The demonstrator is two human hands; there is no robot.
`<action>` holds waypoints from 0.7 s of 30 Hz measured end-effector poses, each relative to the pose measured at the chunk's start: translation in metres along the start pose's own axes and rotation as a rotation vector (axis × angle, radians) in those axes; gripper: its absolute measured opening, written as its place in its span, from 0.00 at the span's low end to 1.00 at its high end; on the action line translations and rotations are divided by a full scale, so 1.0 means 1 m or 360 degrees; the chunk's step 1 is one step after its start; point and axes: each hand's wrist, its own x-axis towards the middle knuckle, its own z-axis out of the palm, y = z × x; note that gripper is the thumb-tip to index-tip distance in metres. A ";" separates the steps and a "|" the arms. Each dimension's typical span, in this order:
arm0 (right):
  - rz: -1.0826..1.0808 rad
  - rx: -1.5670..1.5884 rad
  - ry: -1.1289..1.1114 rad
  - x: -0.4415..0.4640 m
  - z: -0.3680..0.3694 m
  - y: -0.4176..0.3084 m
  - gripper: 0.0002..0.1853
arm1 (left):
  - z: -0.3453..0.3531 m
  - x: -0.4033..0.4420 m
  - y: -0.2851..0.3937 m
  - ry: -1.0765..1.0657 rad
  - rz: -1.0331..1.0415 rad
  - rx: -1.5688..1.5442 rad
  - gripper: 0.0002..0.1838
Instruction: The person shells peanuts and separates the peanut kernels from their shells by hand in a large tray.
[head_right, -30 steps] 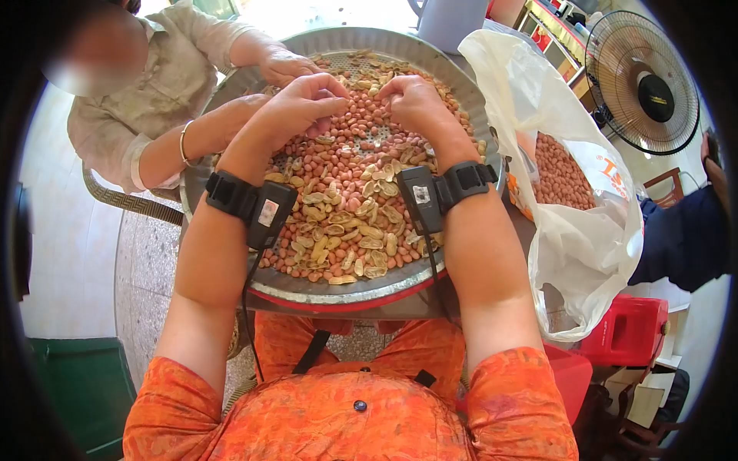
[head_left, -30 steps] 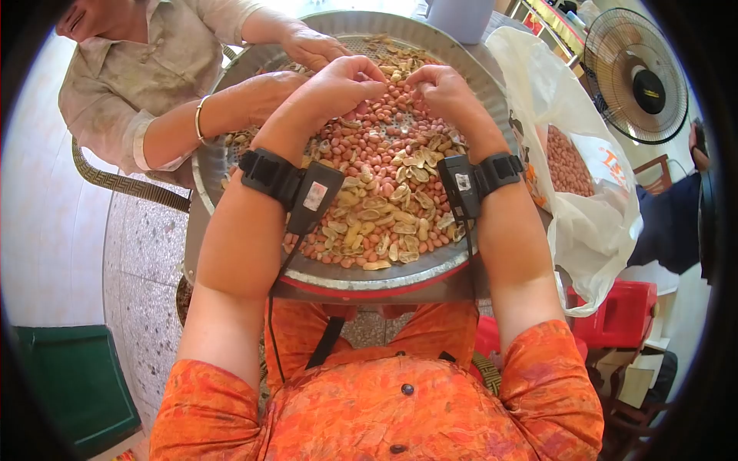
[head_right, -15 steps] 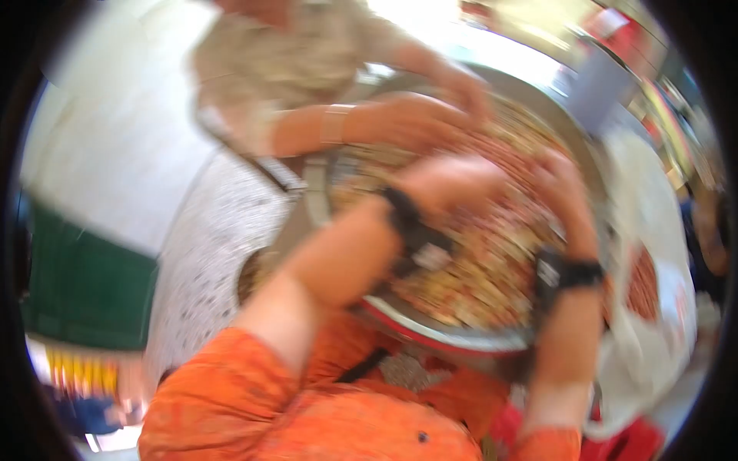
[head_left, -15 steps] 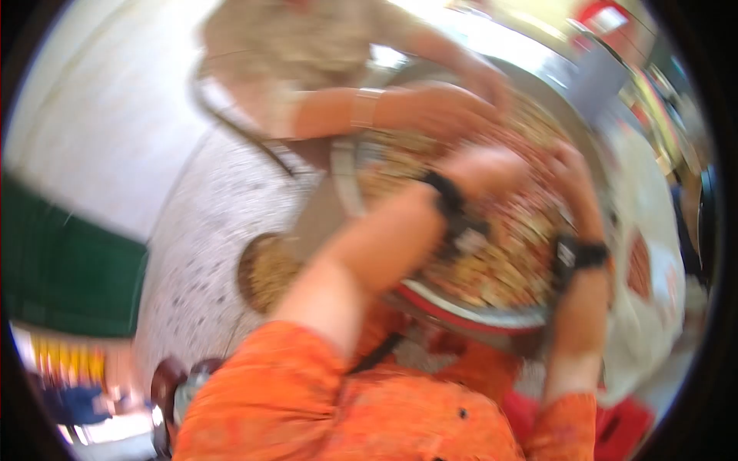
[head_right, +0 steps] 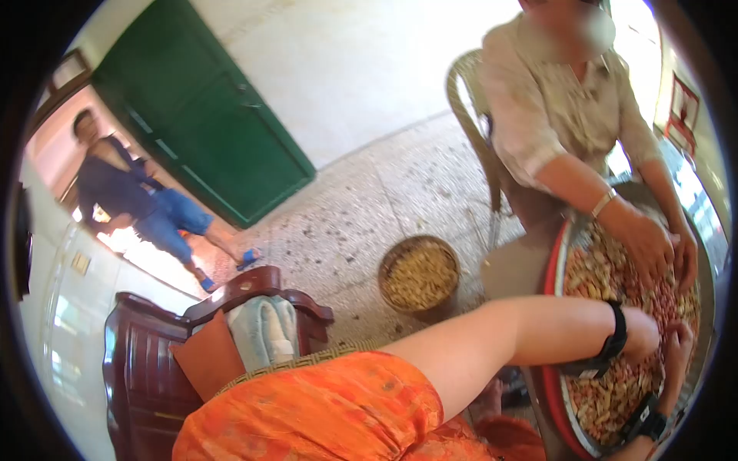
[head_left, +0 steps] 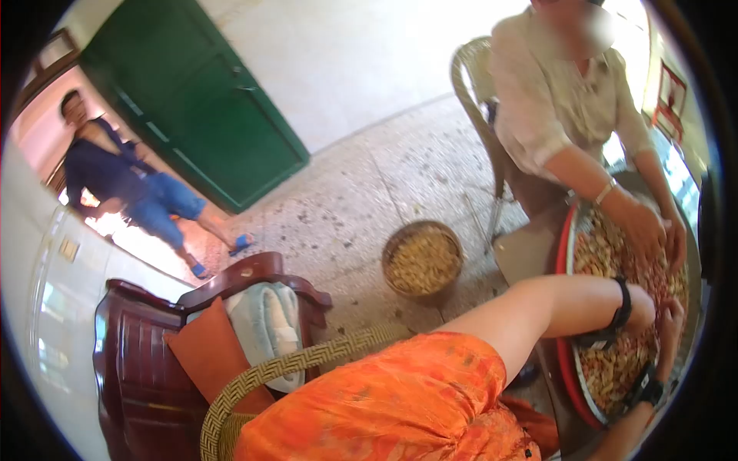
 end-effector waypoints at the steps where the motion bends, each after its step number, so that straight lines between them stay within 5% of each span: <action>1: -0.0045 -0.0065 0.0042 0.001 0.003 -0.002 0.06 | 0.001 -0.013 -0.001 0.0018 -0.0077 0.0023 0.13; 5: -0.0174 -0.0072 0.0032 0.003 0.015 -0.014 0.05 | 0.001 -0.068 -0.002 0.0138 -0.0308 -0.0154 0.12; 7: 0.0053 0.0233 0.0279 -0.009 0.028 -0.045 0.04 | 0.035 -0.048 -0.032 -0.0025 0.0016 0.0187 0.13; 9: 0.0035 0.0350 0.0407 -0.008 0.032 -0.036 0.04 | 0.021 -0.070 -0.014 -0.0067 -0.0140 -0.0112 0.13; 13: 0.0022 0.0201 0.0076 -0.011 0.022 -0.059 0.04 | 0.009 -0.079 0.014 -0.0032 -0.0351 -0.0160 0.11; 21: 0.0000 0.0419 0.0226 -0.006 0.019 -0.079 0.02 | -0.010 -0.072 0.017 -0.0606 -0.0248 -0.0103 0.10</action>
